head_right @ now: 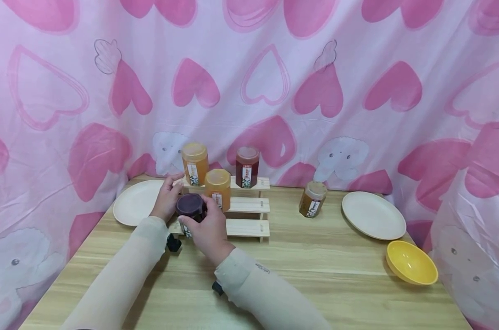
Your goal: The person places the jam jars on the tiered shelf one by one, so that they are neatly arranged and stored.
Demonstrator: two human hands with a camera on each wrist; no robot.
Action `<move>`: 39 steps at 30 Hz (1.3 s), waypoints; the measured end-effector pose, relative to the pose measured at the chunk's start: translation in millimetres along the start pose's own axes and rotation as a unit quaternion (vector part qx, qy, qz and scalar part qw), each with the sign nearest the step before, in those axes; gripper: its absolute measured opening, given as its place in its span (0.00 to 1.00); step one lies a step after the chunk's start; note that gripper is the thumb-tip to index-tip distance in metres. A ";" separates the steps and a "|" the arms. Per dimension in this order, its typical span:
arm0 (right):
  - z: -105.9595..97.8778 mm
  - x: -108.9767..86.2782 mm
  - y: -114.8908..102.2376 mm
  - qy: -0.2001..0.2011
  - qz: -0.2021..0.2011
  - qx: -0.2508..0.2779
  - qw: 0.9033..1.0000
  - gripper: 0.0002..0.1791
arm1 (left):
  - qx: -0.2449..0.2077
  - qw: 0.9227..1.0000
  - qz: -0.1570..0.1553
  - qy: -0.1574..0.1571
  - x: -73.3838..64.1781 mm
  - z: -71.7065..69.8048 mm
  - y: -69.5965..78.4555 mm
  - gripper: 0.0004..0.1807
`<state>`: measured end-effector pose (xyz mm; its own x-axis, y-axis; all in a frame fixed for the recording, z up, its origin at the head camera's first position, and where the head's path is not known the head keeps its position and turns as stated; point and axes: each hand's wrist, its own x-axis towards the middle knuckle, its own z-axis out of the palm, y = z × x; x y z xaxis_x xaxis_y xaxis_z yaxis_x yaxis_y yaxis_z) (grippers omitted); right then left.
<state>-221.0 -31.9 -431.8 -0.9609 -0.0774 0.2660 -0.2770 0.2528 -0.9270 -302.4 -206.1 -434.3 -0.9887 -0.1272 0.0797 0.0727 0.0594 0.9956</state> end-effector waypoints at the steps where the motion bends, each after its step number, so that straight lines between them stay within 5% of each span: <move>1: 0.9 0.6 0.2 -0.001 0.003 0.001 1.000 0.40 | -0.002 1.000 0.002 -0.001 -0.4 -0.5 0.2 0.23; 8: 3.3 2.5 -1.5 -0.002 0.008 0.008 1.000 0.39 | -0.021 1.000 0.002 -0.009 0.0 0.1 -0.5 0.24; 16: 2.7 3.6 -2.4 -0.008 0.004 0.005 1.000 0.40 | -0.022 1.000 0.003 0.001 19.6 -2.8 -27.2 0.24; 26: -10.2 -2.8 -1.1 -0.057 0.020 -0.026 0.998 0.44 | -0.011 1.000 0.001 0.006 19.3 -3.8 -32.5 0.24; 31: -26.5 -8.5 0.7 -0.051 0.008 0.005 0.999 0.45 | -0.021 1.000 0.000 0.006 18.8 -2.8 -30.4 0.24; 39: -80.2 -5.2 0.3 -0.004 -0.033 0.098 0.995 0.27 | -0.004 1.000 0.009 0.010 22.2 -2.4 -33.3 0.23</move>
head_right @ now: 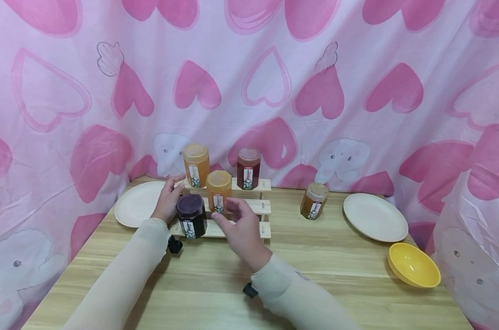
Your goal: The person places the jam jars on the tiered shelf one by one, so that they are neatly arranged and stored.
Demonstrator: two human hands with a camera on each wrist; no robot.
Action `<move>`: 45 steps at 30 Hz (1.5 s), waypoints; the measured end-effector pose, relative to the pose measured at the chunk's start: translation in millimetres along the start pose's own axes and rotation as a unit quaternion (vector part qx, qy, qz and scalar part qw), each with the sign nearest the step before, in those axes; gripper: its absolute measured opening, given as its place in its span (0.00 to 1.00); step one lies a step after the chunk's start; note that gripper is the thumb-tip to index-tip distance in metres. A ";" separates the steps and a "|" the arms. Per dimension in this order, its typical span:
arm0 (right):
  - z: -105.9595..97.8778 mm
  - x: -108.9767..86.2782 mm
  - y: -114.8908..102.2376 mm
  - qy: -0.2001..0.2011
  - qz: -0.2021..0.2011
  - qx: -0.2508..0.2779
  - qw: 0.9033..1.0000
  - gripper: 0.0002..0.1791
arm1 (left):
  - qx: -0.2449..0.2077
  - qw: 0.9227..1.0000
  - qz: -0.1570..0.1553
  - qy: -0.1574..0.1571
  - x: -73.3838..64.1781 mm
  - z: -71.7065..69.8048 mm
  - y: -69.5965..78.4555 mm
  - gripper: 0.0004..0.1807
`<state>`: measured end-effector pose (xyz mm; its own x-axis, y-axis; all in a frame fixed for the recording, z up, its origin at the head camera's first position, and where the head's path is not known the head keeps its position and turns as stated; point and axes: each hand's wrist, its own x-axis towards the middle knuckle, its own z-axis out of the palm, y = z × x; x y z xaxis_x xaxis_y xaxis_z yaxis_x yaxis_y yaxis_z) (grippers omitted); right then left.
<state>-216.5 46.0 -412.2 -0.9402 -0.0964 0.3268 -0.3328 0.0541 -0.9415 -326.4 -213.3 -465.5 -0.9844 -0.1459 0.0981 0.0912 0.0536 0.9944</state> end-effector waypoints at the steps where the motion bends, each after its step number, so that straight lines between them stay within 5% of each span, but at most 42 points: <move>1: -7.7 1.8 -1.4 0.006 -0.006 0.005 1.000 0.25 | 0.002 1.000 0.003 0.001 0.5 -0.1 -0.3 0.23; 11: -87.5 32.1 2.4 0.103 0.000 -0.030 0.994 0.26 | 0.005 1.000 -0.002 0.003 -0.2 -2.0 -2.6 0.23; 19: -148.1 56.8 24.7 0.169 0.009 -0.106 0.980 0.32 | -0.009 1.000 0.005 0.005 -3.6 -0.3 -1.3 0.22; 27: -194.2 70.4 39.5 0.204 0.049 -0.123 0.970 0.41 | -0.006 1.000 0.010 0.007 -6.6 2.1 2.6 0.21; 35: -222.0 71.9 58.5 0.182 0.123 -0.144 0.965 0.54 | -0.007 1.000 0.004 0.003 -5.0 2.1 2.1 0.23; 45: -240.0 76.1 79.1 0.113 0.140 -0.152 0.972 0.56 | -0.002 1.000 0.016 0.007 -3.7 2.5 0.2 0.22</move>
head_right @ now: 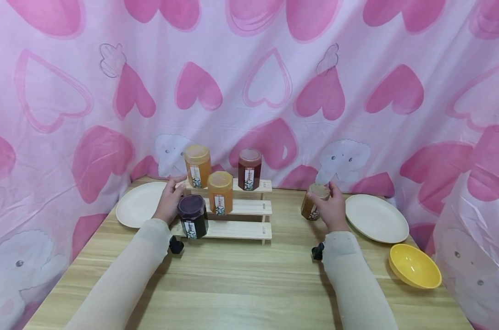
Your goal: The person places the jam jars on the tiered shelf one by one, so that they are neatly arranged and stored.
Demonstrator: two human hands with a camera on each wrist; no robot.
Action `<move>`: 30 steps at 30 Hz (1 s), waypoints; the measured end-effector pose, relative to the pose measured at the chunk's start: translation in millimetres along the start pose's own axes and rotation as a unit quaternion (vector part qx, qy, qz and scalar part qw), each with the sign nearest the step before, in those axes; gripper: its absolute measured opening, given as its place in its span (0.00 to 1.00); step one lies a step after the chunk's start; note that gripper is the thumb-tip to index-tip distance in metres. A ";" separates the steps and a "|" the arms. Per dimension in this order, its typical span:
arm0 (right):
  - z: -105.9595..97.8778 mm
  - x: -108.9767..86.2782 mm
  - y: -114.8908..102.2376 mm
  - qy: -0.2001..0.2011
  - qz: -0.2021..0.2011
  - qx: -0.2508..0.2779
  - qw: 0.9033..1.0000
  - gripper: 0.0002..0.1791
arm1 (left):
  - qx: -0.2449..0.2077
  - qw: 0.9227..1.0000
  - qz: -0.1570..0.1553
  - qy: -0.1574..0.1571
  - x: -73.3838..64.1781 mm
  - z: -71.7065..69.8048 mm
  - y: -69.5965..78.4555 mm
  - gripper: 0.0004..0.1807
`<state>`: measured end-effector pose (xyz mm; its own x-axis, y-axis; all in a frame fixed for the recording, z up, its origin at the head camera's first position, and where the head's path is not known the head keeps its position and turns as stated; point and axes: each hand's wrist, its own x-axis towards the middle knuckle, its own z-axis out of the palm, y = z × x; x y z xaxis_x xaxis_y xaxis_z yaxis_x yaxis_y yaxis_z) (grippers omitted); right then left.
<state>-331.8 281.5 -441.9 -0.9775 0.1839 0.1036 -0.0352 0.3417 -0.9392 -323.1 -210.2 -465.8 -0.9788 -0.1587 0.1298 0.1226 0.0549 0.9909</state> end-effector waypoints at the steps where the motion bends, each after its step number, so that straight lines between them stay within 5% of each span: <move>1: -0.9 0.8 1.9 -0.011 0.000 -0.006 1.000 0.56 | -0.003 1.000 -0.002 0.000 0.0 0.0 -0.2 0.22; 6: -3.2 5.1 11.2 -0.036 -0.013 -0.024 0.999 0.51 | -0.017 1.000 -0.020 -0.006 -2.0 0.0 3.9 0.22; 15: -3.0 9.2 23.5 -0.030 -0.009 -0.020 0.999 0.48 | -0.009 0.999 -0.028 -0.015 -19.5 -0.1 34.5 0.23; 30: 6.1 -8.2 10.3 0.020 0.008 0.030 0.999 0.48 | -0.014 1.000 -0.022 -0.017 -19.9 1.8 33.9 0.24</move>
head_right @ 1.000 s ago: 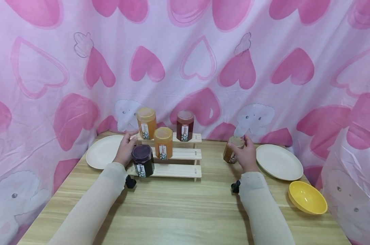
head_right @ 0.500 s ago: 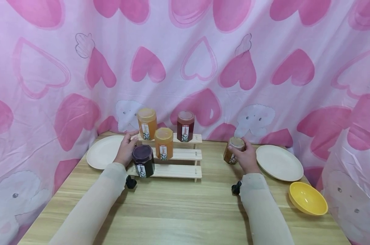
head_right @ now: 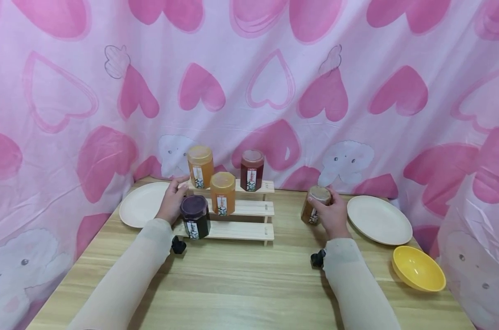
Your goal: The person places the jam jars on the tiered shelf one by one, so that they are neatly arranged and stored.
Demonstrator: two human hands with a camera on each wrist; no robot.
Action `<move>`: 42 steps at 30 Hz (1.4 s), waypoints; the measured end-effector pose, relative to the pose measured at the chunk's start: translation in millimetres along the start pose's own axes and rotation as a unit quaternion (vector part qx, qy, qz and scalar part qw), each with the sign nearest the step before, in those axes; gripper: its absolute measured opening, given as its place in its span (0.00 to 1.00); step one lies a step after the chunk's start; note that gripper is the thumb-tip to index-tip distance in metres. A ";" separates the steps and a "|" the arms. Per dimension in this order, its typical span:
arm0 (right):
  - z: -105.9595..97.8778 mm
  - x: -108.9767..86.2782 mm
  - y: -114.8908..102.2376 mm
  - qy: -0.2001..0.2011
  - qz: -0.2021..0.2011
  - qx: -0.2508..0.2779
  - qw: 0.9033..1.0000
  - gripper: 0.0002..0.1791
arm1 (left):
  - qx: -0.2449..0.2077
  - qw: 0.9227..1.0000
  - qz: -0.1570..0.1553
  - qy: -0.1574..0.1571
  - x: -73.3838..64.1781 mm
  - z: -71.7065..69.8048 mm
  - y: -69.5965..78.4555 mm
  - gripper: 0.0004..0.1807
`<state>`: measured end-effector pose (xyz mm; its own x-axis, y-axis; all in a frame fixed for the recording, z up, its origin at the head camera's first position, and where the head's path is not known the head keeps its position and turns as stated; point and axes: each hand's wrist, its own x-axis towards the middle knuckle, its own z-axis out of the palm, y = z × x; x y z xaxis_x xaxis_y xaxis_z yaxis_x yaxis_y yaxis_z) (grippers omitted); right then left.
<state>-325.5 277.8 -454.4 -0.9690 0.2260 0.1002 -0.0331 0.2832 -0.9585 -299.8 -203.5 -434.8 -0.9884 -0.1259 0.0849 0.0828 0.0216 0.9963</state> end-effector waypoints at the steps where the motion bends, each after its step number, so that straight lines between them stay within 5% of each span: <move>1: 0.3 -1.9 -2.3 0.004 -0.002 0.000 1.000 0.48 | 0.000 1.000 -0.001 0.000 -0.5 0.0 0.3 0.24; 8: 2.1 -18.6 -23.8 0.023 -0.013 0.015 1.000 0.42 | 0.006 1.000 -0.006 -0.001 -2.2 -0.2 2.9 0.24; 16: 4.0 -42.1 -49.3 -0.006 -0.021 -0.008 1.000 0.43 | 0.024 1.000 -0.007 0.005 -4.1 -1.9 5.8 0.23; 25: 19.4 -67.5 -70.1 -0.031 -0.046 0.038 0.998 0.40 | 0.020 1.000 -0.008 0.005 -4.0 -1.1 3.7 0.23; 42: 64.9 -100.9 -78.0 -0.076 -0.051 0.053 0.994 0.36 | 0.022 1.000 -0.012 0.006 -2.8 -0.9 5.0 0.23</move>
<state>-241.1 172.5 -407.0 -0.9848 0.0551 0.1648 -0.1512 0.1958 -0.9689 -296.5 -203.9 -430.1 -0.9885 -0.1379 0.0614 0.0532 0.0624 0.9966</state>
